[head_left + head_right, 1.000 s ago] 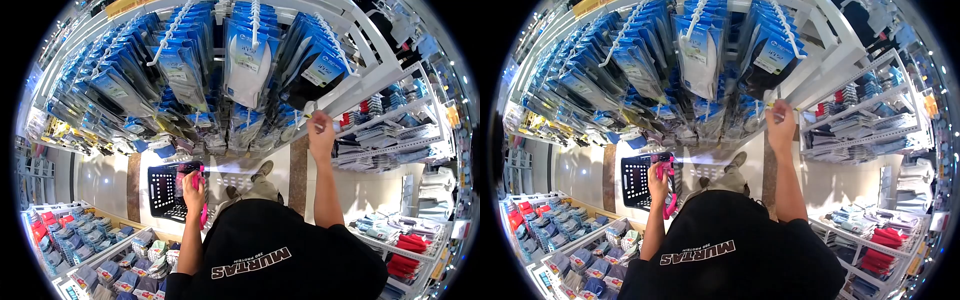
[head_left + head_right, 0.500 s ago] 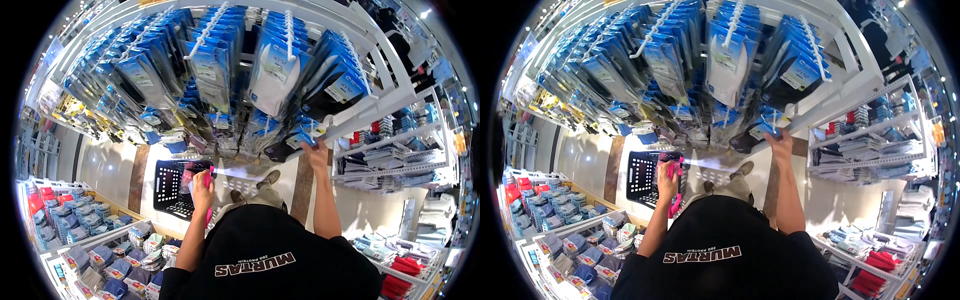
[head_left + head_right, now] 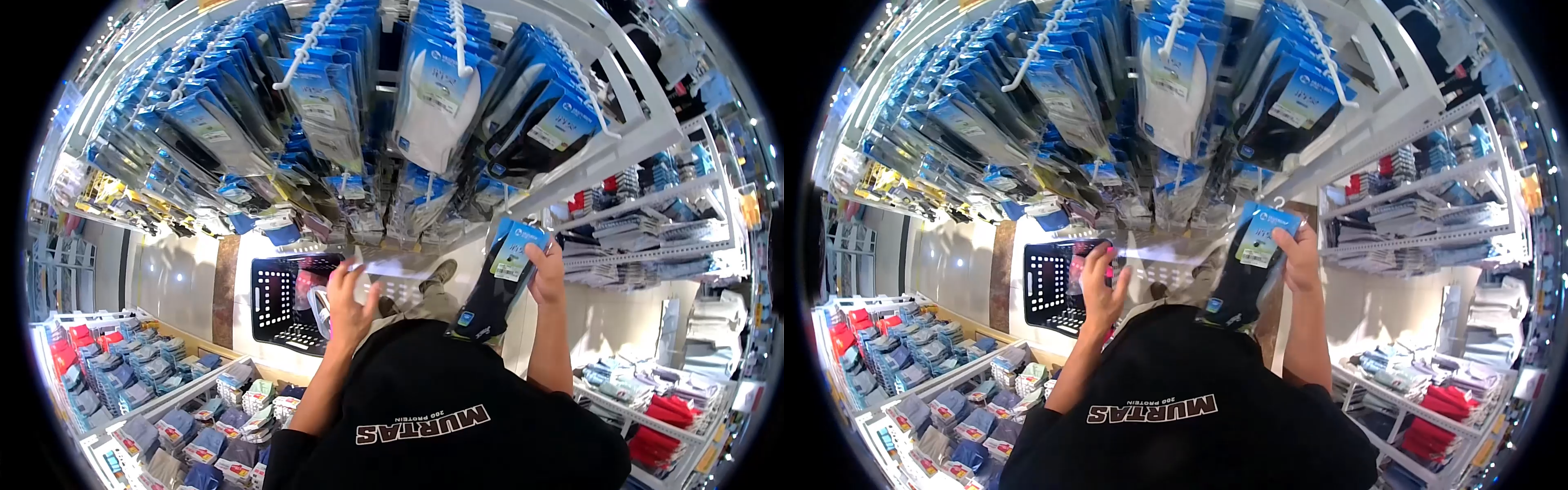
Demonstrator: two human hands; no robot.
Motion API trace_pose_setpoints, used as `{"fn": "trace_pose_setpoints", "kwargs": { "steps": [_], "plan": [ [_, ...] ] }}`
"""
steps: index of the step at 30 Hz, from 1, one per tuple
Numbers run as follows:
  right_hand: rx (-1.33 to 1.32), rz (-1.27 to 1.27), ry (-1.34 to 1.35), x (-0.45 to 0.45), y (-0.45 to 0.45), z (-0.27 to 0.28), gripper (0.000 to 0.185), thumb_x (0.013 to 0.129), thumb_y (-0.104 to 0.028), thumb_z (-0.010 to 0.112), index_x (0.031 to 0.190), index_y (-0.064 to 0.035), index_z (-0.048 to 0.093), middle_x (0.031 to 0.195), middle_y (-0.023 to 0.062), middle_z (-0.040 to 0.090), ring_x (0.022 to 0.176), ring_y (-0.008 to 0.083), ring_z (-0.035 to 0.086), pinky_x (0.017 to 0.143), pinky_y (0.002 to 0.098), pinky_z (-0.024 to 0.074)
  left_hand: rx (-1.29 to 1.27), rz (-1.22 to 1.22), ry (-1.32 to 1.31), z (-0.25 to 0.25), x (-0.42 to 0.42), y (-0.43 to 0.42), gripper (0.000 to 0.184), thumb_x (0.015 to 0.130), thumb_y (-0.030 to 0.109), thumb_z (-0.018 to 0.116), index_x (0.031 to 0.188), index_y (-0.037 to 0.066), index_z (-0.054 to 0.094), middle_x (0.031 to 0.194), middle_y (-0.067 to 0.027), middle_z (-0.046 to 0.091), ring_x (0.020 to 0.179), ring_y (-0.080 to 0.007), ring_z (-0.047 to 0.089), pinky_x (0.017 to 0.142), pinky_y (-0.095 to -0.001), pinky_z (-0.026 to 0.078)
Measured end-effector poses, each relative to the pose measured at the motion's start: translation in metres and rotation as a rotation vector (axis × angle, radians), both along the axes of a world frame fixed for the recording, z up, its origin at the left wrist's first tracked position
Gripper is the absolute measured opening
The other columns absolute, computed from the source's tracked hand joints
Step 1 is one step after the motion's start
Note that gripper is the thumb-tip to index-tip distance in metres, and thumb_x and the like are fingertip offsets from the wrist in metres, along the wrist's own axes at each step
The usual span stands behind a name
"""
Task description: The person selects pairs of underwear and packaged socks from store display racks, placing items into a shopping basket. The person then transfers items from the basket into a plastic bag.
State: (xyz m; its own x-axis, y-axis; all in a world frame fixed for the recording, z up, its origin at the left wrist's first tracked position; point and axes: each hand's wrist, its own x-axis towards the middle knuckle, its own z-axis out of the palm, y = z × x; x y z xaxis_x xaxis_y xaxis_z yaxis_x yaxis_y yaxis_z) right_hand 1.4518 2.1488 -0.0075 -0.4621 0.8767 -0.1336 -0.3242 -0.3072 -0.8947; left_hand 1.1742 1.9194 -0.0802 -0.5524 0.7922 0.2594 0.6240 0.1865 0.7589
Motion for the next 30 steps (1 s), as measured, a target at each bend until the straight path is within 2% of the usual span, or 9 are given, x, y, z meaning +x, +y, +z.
{"fn": "trace_pose_setpoints", "kwargs": {
  "steps": [6,9,12,14,16,18,23,26,30],
  "plan": [
    [-0.046,-0.23,0.041,-0.046,-0.025,0.01,0.023,0.097,-0.009,0.065,0.119,-0.0015,0.061,0.11,0.0093,0.07,0.096,0.018,0.069,0.087,0.0339,0.056,0.005,-0.56,-1.162,0.068,0.044,0.02,0.046,0.097,0.022,0.068,0.134,-0.002,0.055,0.113,-0.0063,0.065,0.102,-0.0118,0.059,0.089,-0.029,0.049],
    [-0.078,-0.222,0.097,-0.056,-0.036,0.013,0.031,0.1,-0.014,0.061,0.128,-0.0011,0.058,0.119,0.0104,0.067,0.107,0.0199,0.066,0.093,0.0362,0.0539,-0.07,-0.525,-1.039,0.078,0.038,0.015,0.048,0.096,0.02,0.071,0.134,-0.004,0.053,0.102,-0.0003,0.064,0.09,-0.0064,0.057,0.079,-0.0241,0.049],
    [-0.237,-0.139,0.249,-0.058,-0.037,0.007,0.051,0.105,-0.05,0.045,0.126,-0.0044,0.058,0.118,0.0109,0.069,0.107,0.0243,0.067,0.097,0.042,0.0525,-0.009,-0.501,-1.245,0.093,0.023,0.004,0.042,0.098,0.015,0.069,0.132,-0.004,0.054,0.107,-0.0015,0.066,0.094,-0.0066,0.06,0.082,-0.0243,0.05],
    [-0.035,0.016,0.344,-0.04,-0.021,-0.023,0.052,0.105,-0.054,0.042,0.116,-0.007,0.062,0.111,0.0099,0.07,0.099,0.0224,0.067,0.089,0.0387,0.0536,0.054,-0.467,-1.239,0.101,0.013,-0.004,0.041,0.098,0.014,0.068,0.132,-0.004,0.055,0.11,-0.0025,0.066,0.097,-0.0072,0.061,0.084,-0.0249,0.051],
    [0.247,-0.077,-0.028,-0.05,-0.017,0.013,0.045,0.108,-0.048,0.042,0.098,-0.0088,0.063,0.082,0.0024,0.06,0.076,0.0149,0.057,0.069,0.0312,0.0457,0.117,-0.429,-1.282,0.104,0.009,-0.01,0.04,0.098,0.013,0.067,0.132,-0.004,0.055,0.112,-0.0032,0.067,0.099,-0.0076,0.061,0.086,-0.0252,0.051],
    [0.123,-0.129,0.083,-0.049,-0.005,0.018,0.048,0.109,-0.042,0.042,0.093,-0.0003,0.061,0.071,0.0076,0.058,0.067,0.02,0.059,0.069,0.0378,0.0541,0.175,-0.399,-1.368,0.101,0.009,-0.011,0.038,0.099,0.011,0.066,0.132,-0.004,0.055,0.114,-0.0035,0.067,0.099,-0.0078,0.062,0.087,-0.0252,0.051],
    [0.032,-0.086,0.075,-0.066,-0.014,0.005,0.046,0.107,-0.043,0.046,0.101,-0.0001,0.063,0.087,0.0051,0.062,0.078,0.016,0.06,0.073,0.0363,0.0538,0.198,-0.302,-1.375,0.098,0.027,-0.003,0.022,0.101,0.013,0.063,0.117,-0.001,0.063,0.099,-0.0012,0.069,0.087,-0.0053,0.063,0.079,-0.0228,0.051],
    [0.121,0.088,0.142,-0.079,-0.041,0.015,0.049,0.106,-0.049,0.044,0.125,-0.006,0.059,0.113,0.0034,0.067,0.098,0.0159,0.064,0.088,0.0336,0.0504,0.213,-0.281,-1.346,0.096,0.036,0.004,0.027,0.1,0.015,0.064,0.12,-0.003,0.062,0.095,-0.0015,0.07,0.084,-0.0045,0.062,0.076,-0.0231,0.051],
    [-0.165,0.075,0.205,-0.096,-0.065,0.032,0.043,0.107,-0.048,0.042,0.119,-0.0097,0.056,0.095,0.0034,0.065,0.099,0.0173,0.064,0.088,0.0372,0.0509,0.056,-0.286,-0.411,0.113,0.049,0.007,0.046,0.091,0.019,0.074,0.129,-0.003,0.059,0.11,-0.0113,0.07,0.094,-0.0191,0.067,0.083,-0.031,0.051]
  ]
}}
